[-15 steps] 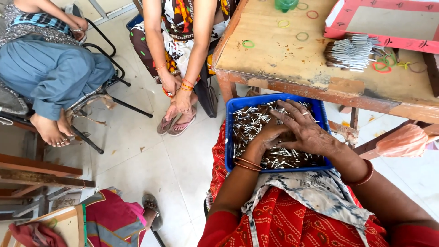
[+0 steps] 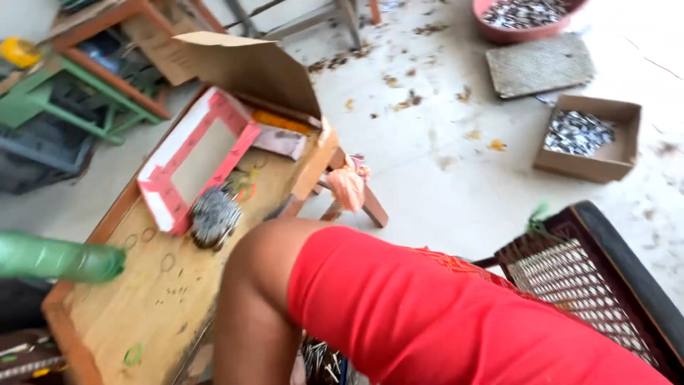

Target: Sorting and cleaning small metal matchstick-like pins in a blue bin.

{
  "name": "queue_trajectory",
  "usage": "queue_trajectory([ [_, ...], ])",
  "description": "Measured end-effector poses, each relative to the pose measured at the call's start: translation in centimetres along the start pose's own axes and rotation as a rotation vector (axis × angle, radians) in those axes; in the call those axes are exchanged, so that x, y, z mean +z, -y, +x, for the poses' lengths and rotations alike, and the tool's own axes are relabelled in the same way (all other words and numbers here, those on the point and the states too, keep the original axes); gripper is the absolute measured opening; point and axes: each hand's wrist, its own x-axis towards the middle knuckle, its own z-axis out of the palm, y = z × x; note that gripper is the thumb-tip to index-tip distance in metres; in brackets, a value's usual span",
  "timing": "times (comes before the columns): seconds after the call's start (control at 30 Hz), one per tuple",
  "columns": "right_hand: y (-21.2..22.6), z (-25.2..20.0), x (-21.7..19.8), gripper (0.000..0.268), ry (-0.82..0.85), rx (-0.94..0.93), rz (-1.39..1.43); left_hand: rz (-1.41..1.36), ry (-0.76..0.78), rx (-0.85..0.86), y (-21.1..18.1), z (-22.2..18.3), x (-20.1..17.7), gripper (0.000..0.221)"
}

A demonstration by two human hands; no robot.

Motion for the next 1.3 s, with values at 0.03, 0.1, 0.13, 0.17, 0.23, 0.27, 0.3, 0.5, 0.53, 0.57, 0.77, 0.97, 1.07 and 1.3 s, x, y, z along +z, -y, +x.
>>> queue_trajectory([
  [0.03, 0.4, -0.4, 0.4, 0.036, 0.026, -0.023, -0.008, -0.01, 0.016, -0.029, 1.2, 0.2, 0.1, 0.056],
  [0.1, 3.7, 1.0, 1.4, 0.03, 0.062, -0.198, 0.031, -0.085, -0.048, -0.005, 3.8, -2.0, -1.3, 0.056],
  [0.13, 6.1, 3.2, 1.9, 0.028, 0.054, -0.315, 0.062, -0.132, -0.116, 0.017, 5.1, -4.7, -2.6, 0.057],
  [0.17, 8.4, 5.0, 2.0, 0.025, 0.043, -0.433, 0.089, -0.179, -0.183, 0.038, 6.5, -7.3, -3.5, 0.057],
  [0.23, 11.3, 7.3, 1.6, 0.022, 0.04, -0.625, 0.107, -0.245, -0.268, 0.068, 8.3, -10.5, -4.6, 0.058],
  [0.27, 12.5, 8.4, 1.2, 0.021, 0.033, -0.728, 0.106, -0.271, -0.315, 0.088, 9.0, -11.8, -5.4, 0.058],
  [0.3, 13.8, 9.6, 0.7, 0.021, 0.024, -0.829, 0.103, -0.298, -0.361, 0.108, 9.8, -13.1, -6.1, 0.058],
  [0.5, 13.3, 11.0, -5.2, 0.017, -0.208, -1.148, 0.227, -0.413, -0.624, 0.353, 10.0, -20.7, -10.5, 0.06],
  [0.53, 10.7, 10.3, -7.0, 0.013, -0.397, -0.951, 0.418, -0.42, -0.671, 0.405, 9.9, -22.4, -11.3, 0.061],
  [0.57, 9.3, 8.9, -7.0, 0.013, -0.404, -1.01, 0.423, -0.427, -0.717, 0.457, 9.9, -24.2, -11.8, 0.061],
  [0.77, 2.2, 3.4, -6.9, 0.087, -0.252, -0.091, 0.475, -0.495, -0.984, 0.721, 9.9, -33.3, -12.8, 0.063],
  [0.97, 0.8, -0.7, 0.1, 0.09, -0.068, 0.104, 0.481, -0.293, -0.788, 0.883, 8.0, -33.2, -11.2, 0.059],
  [1.07, 3.4, 0.0, -1.4, 0.086, -0.083, 0.154, 0.553, -0.265, -0.755, 0.957, 8.5, -34.4, -9.2, 0.059],
  [1.3, 1.3, -0.7, 0.8, 0.084, -0.23, 0.174, 0.59, -0.17, -0.905, 0.825, 7.8, -32.7, -11.4, 0.058],
])
